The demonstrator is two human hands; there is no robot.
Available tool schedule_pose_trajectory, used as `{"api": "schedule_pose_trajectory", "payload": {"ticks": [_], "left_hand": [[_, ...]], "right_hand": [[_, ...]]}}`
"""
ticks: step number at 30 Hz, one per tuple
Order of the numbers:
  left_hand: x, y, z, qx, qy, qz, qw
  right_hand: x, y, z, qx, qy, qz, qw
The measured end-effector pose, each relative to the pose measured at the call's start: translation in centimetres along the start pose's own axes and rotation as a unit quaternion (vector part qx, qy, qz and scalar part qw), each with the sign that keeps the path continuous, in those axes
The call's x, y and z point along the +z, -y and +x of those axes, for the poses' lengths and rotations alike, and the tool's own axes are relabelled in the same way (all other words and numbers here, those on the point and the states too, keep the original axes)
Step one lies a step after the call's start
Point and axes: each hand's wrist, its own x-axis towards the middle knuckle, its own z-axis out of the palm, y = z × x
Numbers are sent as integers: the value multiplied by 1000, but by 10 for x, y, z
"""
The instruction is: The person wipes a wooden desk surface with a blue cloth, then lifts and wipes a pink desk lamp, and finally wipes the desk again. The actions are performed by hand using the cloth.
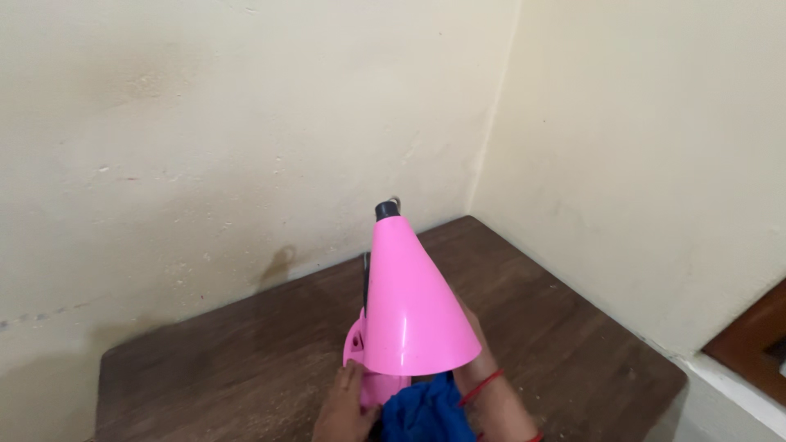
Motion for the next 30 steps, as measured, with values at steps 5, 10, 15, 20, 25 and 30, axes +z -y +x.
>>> {"api": "schedule_pose_trajectory", "payload": {"ticks": [5,10,15,20,25,30], "left_hand": [[-22,-21,-6,-54,86,36,994],[-50,-55,-12,-104,145,98,979],[-50,-66,-11,-114,144,131,974],[-31,-55,-6,-95,123,152,976],[-10,-40,6,-119,129,190,966],[2,-28,12,-80,117,198,970]], "right_hand": [[49,73,-25,90,216,23,972],[69,79,-35,97,206,71,971],[71,63,-40,46,188,178,965],[70,49,-42,65,109,165,978],[52,66,-24,113,177,114,971],[44,96,-4,127,277,-35,952]]}}
